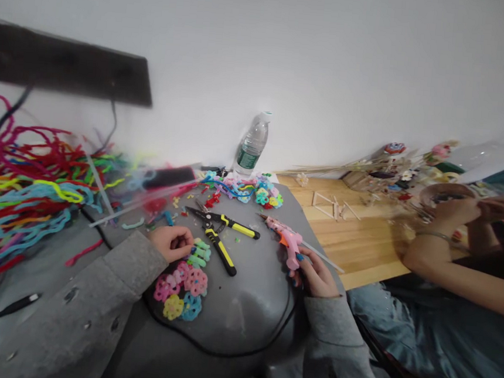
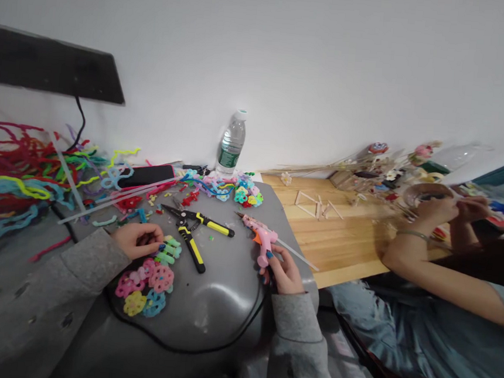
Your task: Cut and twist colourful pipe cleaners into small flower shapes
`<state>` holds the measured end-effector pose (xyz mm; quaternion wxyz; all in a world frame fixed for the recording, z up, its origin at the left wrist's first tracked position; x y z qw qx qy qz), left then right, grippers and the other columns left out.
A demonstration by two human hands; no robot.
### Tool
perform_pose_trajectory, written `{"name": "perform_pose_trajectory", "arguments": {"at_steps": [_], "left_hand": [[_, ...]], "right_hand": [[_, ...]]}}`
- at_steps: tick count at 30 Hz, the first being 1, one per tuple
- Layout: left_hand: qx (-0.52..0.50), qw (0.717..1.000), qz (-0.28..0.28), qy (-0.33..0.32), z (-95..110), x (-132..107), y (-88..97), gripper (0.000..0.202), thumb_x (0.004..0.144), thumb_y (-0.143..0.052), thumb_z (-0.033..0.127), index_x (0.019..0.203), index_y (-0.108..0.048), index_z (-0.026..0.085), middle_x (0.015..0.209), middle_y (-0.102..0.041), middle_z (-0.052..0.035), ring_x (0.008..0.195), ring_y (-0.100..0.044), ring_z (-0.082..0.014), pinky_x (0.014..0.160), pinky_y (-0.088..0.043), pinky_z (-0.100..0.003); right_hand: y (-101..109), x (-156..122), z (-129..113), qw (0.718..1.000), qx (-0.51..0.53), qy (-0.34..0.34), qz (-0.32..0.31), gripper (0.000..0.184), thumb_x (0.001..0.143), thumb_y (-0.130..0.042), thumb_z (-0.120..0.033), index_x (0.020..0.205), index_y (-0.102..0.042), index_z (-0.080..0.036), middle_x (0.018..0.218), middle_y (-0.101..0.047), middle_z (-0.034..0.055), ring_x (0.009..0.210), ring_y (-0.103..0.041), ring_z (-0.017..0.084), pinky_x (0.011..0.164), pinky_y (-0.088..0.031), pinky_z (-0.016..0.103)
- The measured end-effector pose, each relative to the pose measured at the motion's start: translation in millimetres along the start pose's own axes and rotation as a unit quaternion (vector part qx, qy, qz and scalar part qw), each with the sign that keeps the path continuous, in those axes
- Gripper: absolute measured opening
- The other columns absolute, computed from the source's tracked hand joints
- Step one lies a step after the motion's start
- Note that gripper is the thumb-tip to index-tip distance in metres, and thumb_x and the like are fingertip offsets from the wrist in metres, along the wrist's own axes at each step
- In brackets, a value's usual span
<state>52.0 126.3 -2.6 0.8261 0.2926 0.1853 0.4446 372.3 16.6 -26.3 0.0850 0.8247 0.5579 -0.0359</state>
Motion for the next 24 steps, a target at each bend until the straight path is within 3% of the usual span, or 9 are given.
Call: {"name": "perform_pose_trajectory", "arguments": {"at_steps": [7, 13, 24], "left_hand": [[-0.114, 0.993, -0.010, -0.015, -9, 8, 7.0, 0.022, 0.070, -0.057, 0.037, 0.070, -0.057, 0.015, 0.056, -0.054, 0.0024, 0.049, -0.046, -0.0093, 0.047, -0.037, -0.020], [-0.089, 0.994, 0.043, -0.040, -4, 8, 20.7, 0.023, 0.075, -0.056, 0.037, 0.076, -0.060, 0.015, 0.063, -0.059, 0.0000, 0.056, -0.053, -0.0118, 0.055, -0.044, -0.022], [-0.018, 0.994, 0.106, -0.022, -3, 5, 30.9, 0.030, 0.078, -0.050, 0.037, 0.087, -0.068, 0.014, 0.071, -0.071, -0.0046, 0.056, -0.058, -0.0140, 0.049, -0.042, -0.021]], "right_hand": [[-2, -2, -4, 1.000, 0.011, -0.002, 0.001, 0.041, 0.071, -0.064, -0.051, 0.095, -0.052, -0.020, 0.047, -0.057, -0.0038, 0.034, -0.045, 0.011, 0.035, -0.031, 0.022], [-2, -2, -5, 1.000, -0.004, 0.006, 0.008, 0.038, 0.072, -0.062, -0.051, 0.094, -0.052, -0.021, 0.047, -0.056, -0.0039, 0.033, -0.045, 0.011, 0.034, -0.031, 0.023], [-2, -2, -3, 1.000, -0.013, 0.008, 0.001, 0.040, 0.074, -0.060, -0.052, 0.097, -0.051, -0.021, 0.048, -0.055, -0.0038, 0.034, -0.045, 0.012, 0.034, -0.032, 0.024]]}}
Point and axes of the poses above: each hand's wrist, its own x-axis towards the middle knuckle, its own y-axis out of the back of the hand, z = x × y, the point moved 8 cm from there along x, towards the middle knuckle
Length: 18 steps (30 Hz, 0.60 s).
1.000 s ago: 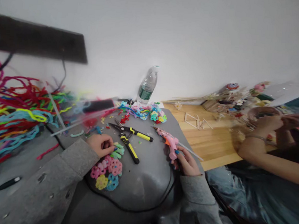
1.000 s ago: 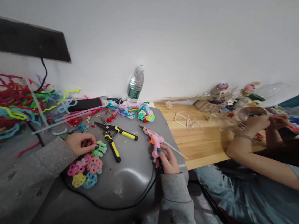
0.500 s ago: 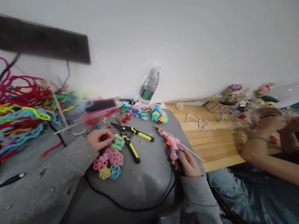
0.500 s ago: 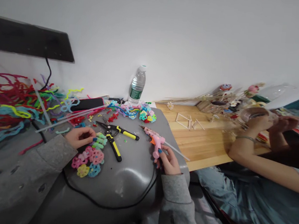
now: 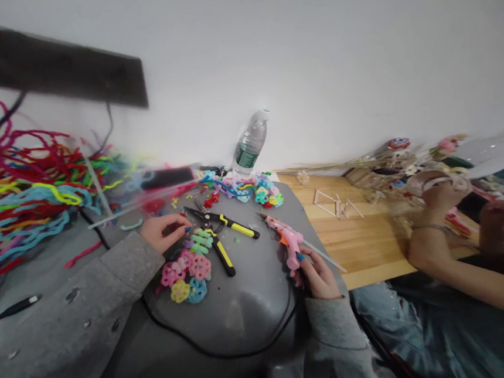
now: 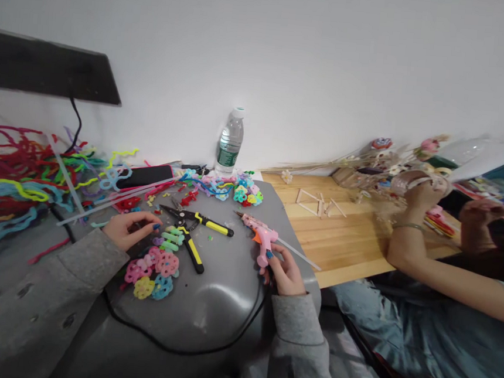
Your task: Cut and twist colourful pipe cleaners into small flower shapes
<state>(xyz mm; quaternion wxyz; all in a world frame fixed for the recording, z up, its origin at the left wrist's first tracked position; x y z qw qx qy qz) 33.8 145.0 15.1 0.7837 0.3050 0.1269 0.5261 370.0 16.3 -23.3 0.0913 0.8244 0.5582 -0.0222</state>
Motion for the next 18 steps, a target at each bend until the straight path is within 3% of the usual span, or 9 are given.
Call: {"name": "perform_pose_trajectory", "arguments": {"at_steps": [5, 12, 18], "left_hand": [[0.057, 0.998, 0.013, -0.005, 2, -3, 14.0, 0.024, 0.074, -0.053, 0.036, 0.076, -0.067, 0.016, 0.057, -0.063, 0.0007, 0.046, -0.047, -0.0100, 0.044, -0.034, -0.020], [0.115, 0.982, -0.101, -0.113, 9, -15, -3.4, 0.011, 0.067, -0.056, 0.026, 0.071, -0.063, 0.018, 0.065, -0.063, -0.0005, 0.064, -0.054, -0.0142, 0.064, -0.041, -0.025], [0.133, 0.980, -0.100, -0.113, 8, -16, -5.7, 0.008, 0.067, -0.051, 0.020, 0.061, -0.057, 0.019, 0.064, -0.058, 0.0005, 0.063, -0.052, -0.0141, 0.065, -0.039, -0.027]], "right_hand": [[-2, -2, -3, 1.000, 0.023, -0.006, -0.001, 0.040, 0.072, -0.063, -0.050, 0.096, -0.052, -0.020, 0.047, -0.056, -0.0037, 0.035, -0.045, 0.011, 0.035, -0.033, 0.022], [-1, -1, -3, 1.000, 0.015, -0.008, -0.003, 0.042, 0.072, -0.062, -0.052, 0.096, -0.051, -0.021, 0.048, -0.057, -0.0039, 0.034, -0.045, 0.011, 0.034, -0.031, 0.023], [-5, -6, -8, 1.000, -0.018, -0.010, 0.008, 0.046, 0.070, -0.061, -0.056, 0.097, -0.049, -0.020, 0.047, -0.056, -0.0040, 0.034, -0.045, 0.011, 0.035, -0.033, 0.024]]}}
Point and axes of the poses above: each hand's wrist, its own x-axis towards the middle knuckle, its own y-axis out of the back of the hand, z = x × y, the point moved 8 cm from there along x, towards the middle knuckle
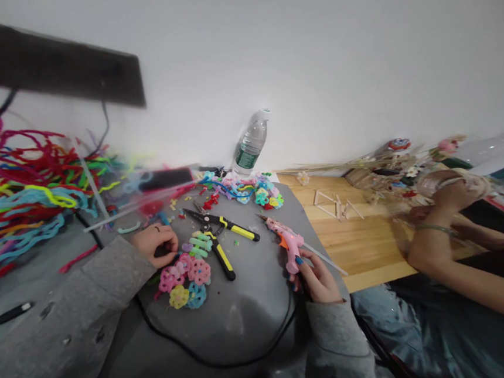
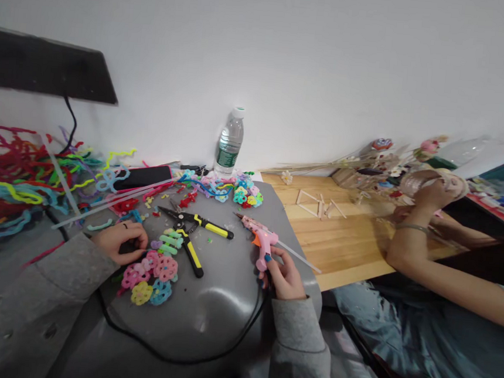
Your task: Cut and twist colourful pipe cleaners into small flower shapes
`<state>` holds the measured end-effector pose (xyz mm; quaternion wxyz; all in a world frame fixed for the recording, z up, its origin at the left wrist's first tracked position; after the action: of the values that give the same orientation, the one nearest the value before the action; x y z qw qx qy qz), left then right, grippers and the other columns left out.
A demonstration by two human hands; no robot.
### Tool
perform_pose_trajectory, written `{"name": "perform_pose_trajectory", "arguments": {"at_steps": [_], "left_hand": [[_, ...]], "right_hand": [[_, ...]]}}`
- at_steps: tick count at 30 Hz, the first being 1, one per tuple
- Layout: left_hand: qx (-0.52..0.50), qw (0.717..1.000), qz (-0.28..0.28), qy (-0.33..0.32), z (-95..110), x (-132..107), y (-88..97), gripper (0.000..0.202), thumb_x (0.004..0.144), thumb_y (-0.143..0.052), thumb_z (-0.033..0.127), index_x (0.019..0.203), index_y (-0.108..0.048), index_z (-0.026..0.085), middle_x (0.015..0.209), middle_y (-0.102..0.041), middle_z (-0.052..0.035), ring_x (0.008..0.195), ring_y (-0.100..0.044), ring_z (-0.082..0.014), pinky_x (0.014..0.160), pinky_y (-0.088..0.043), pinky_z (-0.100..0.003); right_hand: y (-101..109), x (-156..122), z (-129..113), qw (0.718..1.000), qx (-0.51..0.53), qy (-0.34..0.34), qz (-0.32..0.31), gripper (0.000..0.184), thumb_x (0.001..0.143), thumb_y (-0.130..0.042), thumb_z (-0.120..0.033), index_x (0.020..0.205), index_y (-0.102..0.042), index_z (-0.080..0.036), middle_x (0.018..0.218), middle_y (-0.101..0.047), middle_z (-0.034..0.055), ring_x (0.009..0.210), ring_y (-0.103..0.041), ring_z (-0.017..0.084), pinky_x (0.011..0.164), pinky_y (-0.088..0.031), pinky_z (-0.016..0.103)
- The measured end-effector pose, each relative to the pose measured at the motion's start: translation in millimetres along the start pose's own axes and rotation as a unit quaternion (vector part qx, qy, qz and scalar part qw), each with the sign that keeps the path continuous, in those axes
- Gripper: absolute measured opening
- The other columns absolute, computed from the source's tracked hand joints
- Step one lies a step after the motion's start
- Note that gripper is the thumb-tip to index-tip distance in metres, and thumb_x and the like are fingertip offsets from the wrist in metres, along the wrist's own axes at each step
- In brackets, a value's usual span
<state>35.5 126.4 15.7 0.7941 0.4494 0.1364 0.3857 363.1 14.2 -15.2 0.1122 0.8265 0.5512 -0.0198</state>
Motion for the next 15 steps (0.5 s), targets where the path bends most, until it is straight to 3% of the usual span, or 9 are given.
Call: {"name": "perform_pose_trajectory", "arguments": {"at_steps": [6, 15], "left_hand": [[-0.050, 0.998, 0.039, 0.009, -5, -3, 3.1, 0.007, 0.065, -0.052, 0.020, 0.068, -0.059, 0.020, 0.067, -0.059, -0.0002, 0.062, -0.051, -0.0139, 0.060, -0.040, -0.025], [-0.027, 0.998, 0.057, -0.004, 0, -4, 6.6, 0.008, 0.069, -0.049, 0.021, 0.065, -0.056, 0.019, 0.062, -0.056, 0.0003, 0.057, -0.050, -0.0130, 0.055, -0.039, -0.023]], "right_hand": [[-2, -8, 0, 0.997, -0.068, -0.001, 0.025, 0.050, 0.067, -0.063, -0.061, 0.095, -0.048, -0.022, 0.049, -0.057, -0.0025, 0.037, -0.047, 0.014, 0.033, -0.028, 0.024], [-2, -17, -2, 0.992, -0.118, 0.018, 0.029, 0.046, 0.067, -0.062, -0.061, 0.090, -0.049, -0.022, 0.048, -0.055, -0.0040, 0.033, -0.040, 0.011, 0.034, -0.030, 0.023]]}}
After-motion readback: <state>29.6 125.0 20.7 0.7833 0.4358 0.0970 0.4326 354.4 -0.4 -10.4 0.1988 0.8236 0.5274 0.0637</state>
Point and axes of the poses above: each hand's wrist, its own x-axis towards the middle knuckle, its own y-axis out of the back of the hand, z = x × y, the point moved 8 cm from there along x, towards the middle knuckle
